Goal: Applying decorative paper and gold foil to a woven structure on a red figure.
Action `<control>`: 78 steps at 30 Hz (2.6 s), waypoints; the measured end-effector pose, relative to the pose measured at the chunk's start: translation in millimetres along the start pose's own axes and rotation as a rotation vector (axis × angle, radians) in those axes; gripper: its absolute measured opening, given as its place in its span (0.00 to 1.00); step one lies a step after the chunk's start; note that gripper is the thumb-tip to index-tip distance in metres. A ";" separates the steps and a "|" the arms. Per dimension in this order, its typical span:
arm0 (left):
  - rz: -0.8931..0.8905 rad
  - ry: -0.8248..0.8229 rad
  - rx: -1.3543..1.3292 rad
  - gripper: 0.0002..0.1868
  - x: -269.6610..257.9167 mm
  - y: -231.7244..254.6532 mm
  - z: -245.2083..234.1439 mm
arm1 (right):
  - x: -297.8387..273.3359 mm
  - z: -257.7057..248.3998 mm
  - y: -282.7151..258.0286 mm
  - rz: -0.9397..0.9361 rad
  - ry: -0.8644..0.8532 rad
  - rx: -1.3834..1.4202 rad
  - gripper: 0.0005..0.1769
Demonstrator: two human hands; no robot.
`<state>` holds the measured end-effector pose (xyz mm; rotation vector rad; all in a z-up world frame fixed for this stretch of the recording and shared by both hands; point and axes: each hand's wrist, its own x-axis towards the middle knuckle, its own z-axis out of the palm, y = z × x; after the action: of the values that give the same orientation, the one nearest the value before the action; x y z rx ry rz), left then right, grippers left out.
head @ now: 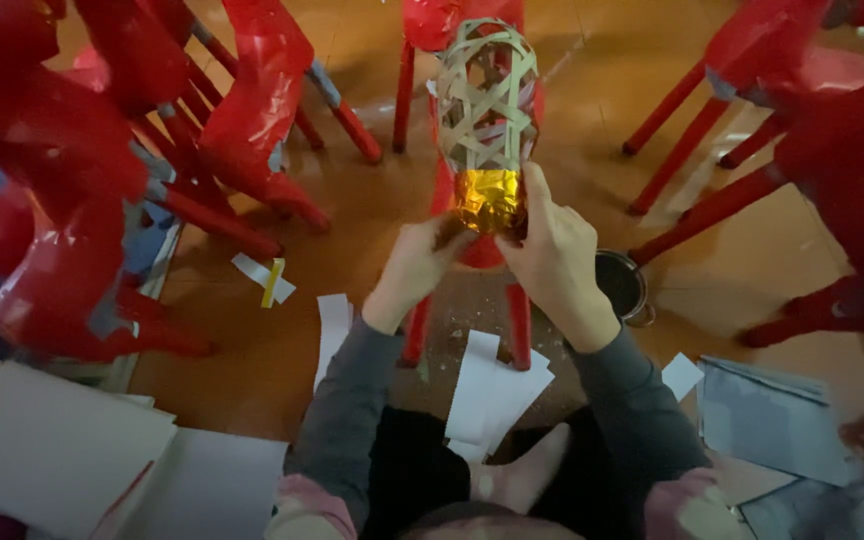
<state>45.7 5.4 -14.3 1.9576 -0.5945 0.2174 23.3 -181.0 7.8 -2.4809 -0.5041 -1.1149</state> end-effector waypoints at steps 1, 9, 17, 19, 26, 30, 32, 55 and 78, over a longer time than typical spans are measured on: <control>0.028 0.000 0.121 0.11 4.9 -4.1 -3.6 | 0.0 -1.5 -1.3 0.020 -0.014 0.027 0.50; -0.100 0.159 0.204 0.08 13.3 -16.6 19.0 | 3.0 -5.6 -4.0 0.028 0.004 0.024 0.47; -0.318 -0.182 -0.210 0.24 -26.0 -10.2 -11.2 | -24.2 -47.4 22.1 0.323 -0.154 0.515 0.49; -0.411 -0.125 -0.070 0.25 -51.0 -74.9 -13.4 | -61.3 -13.8 60.6 0.363 -0.223 0.512 0.43; -0.803 -0.237 0.309 0.22 -198.2 -285.4 61.8 | -225.8 95.8 91.9 0.434 -0.869 0.401 0.22; -0.909 -0.374 0.267 0.23 -259.3 -301.8 127.6 | -350.1 151.8 89.2 0.488 -1.100 0.416 0.28; -0.955 -0.472 0.299 0.22 -279.9 -307.0 154.2 | -397.8 162.1 77.9 0.413 -1.343 0.400 0.29; -1.036 0.019 0.390 0.28 -279.1 -301.1 254.3 | -259.6 127.4 244.2 0.507 -0.960 -0.507 0.10; -1.329 0.202 -0.916 0.41 -249.7 -277.8 206.2 | -254.0 14.4 77.0 1.479 -0.575 0.993 0.16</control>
<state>-53.5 -4.0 -429.2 1.0598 0.7031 -0.5912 -89.9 -283.5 -209.7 -1.4611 0.5336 0.3984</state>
